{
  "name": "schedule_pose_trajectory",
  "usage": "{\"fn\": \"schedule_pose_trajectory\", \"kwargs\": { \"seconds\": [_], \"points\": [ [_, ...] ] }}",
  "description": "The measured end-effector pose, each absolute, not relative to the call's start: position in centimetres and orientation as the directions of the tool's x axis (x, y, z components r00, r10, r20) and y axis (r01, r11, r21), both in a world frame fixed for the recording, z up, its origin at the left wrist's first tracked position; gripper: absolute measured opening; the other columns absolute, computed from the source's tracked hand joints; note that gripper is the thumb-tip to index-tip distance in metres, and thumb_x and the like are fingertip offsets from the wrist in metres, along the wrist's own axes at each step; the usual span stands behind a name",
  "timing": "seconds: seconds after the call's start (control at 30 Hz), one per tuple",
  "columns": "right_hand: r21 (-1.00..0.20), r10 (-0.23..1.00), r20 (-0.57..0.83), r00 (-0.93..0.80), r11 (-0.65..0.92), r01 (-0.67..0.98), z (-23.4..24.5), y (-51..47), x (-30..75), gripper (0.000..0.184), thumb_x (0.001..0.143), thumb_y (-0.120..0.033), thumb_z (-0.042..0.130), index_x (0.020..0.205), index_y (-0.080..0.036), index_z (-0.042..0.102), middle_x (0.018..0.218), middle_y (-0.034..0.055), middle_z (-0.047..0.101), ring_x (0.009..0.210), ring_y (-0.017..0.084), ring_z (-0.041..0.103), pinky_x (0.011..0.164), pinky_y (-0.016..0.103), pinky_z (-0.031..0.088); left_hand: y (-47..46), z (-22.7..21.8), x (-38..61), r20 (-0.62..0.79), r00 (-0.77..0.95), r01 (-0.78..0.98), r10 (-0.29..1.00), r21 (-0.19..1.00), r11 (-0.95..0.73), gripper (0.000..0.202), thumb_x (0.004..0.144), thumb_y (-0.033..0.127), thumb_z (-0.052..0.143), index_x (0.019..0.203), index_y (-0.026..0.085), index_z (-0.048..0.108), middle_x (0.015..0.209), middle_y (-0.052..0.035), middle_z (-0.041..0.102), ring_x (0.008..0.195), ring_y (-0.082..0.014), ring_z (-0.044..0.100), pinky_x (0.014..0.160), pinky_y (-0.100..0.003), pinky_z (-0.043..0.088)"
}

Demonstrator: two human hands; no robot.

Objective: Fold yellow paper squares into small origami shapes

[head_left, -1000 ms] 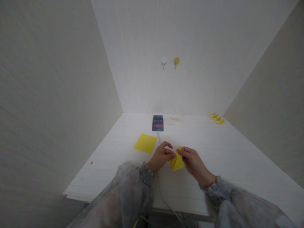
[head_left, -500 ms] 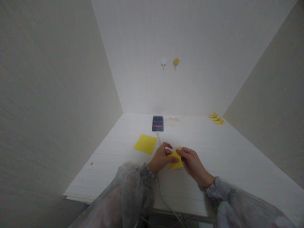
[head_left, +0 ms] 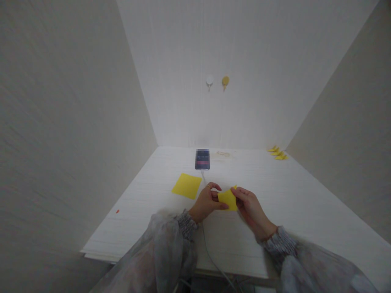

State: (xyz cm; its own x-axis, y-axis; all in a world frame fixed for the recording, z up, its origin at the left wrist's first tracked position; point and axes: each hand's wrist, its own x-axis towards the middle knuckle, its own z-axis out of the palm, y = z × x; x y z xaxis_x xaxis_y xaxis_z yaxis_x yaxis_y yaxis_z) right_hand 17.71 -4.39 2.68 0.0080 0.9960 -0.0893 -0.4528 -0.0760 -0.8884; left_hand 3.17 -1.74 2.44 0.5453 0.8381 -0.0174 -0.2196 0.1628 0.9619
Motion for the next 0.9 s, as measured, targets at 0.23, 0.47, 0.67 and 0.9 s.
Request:
{"fn": "schedule_pose_trajectory", "kwargs": {
  "seconds": [0.23,0.47,0.67,0.9],
  "points": [
    [-0.848,0.995,-0.1,0.018,-0.076,-0.524,2.7,-4.2,18.2,0.014,0.066,-0.026,0.064,0.058,-0.016,0.059,0.057,-0.0012,0.057,0.052,0.01,0.05,0.051,0.022,0.039,-1.9,3.1,3.1,0.006,0.575,-0.246,0.818,0.955,0.166,0.054,0.048,0.016,0.073,0.086,0.018,0.035,0.077,-0.0037,0.063,0.071,-0.0167,0.061,0.064,-0.03,0.047],
    [-0.825,0.995,-0.103,-0.013,-0.093,-0.557,2.9,-4.0,18.3,0.016,0.066,-0.027,0.065,0.058,-0.015,0.059,0.057,-0.0001,0.058,0.052,0.01,0.052,0.051,0.021,0.041,-1.9,3.2,3.1,0.018,0.603,-0.267,0.798,0.946,0.181,0.055,0.049,0.015,0.073,0.088,0.018,0.035,0.082,-0.0047,0.062,0.075,-0.0169,0.061,0.065,-0.03,0.047],
    [-0.833,0.997,-0.041,0.059,-0.002,-0.554,3.2,-3.8,18.4,0.014,0.065,-0.03,0.065,0.059,-0.018,0.059,0.062,-0.0018,0.059,0.058,0.01,0.052,0.057,0.021,0.042,-1.7,3.4,3.1,0.029,0.535,-0.276,0.844,0.951,0.143,0.054,0.051,0.014,0.072,0.092,0.017,0.038,0.082,-0.0046,0.061,0.073,-0.0143,0.061,0.066,-0.027,0.046],
    [-0.821,0.996,-0.041,0.076,0.01,-0.57,3.3,-4.0,18.5,0.014,0.064,-0.03,0.066,0.059,-0.018,0.06,0.061,-0.0016,0.059,0.056,0.01,0.052,0.055,0.022,0.041,-1.9,3.9,3.0,0.023,0.544,-0.267,0.839,0.952,0.147,0.053,0.051,0.018,0.072,0.091,0.018,0.037,0.076,-0.0018,0.061,0.067,-0.0136,0.06,0.061,-0.025,0.045]
  ]
}}
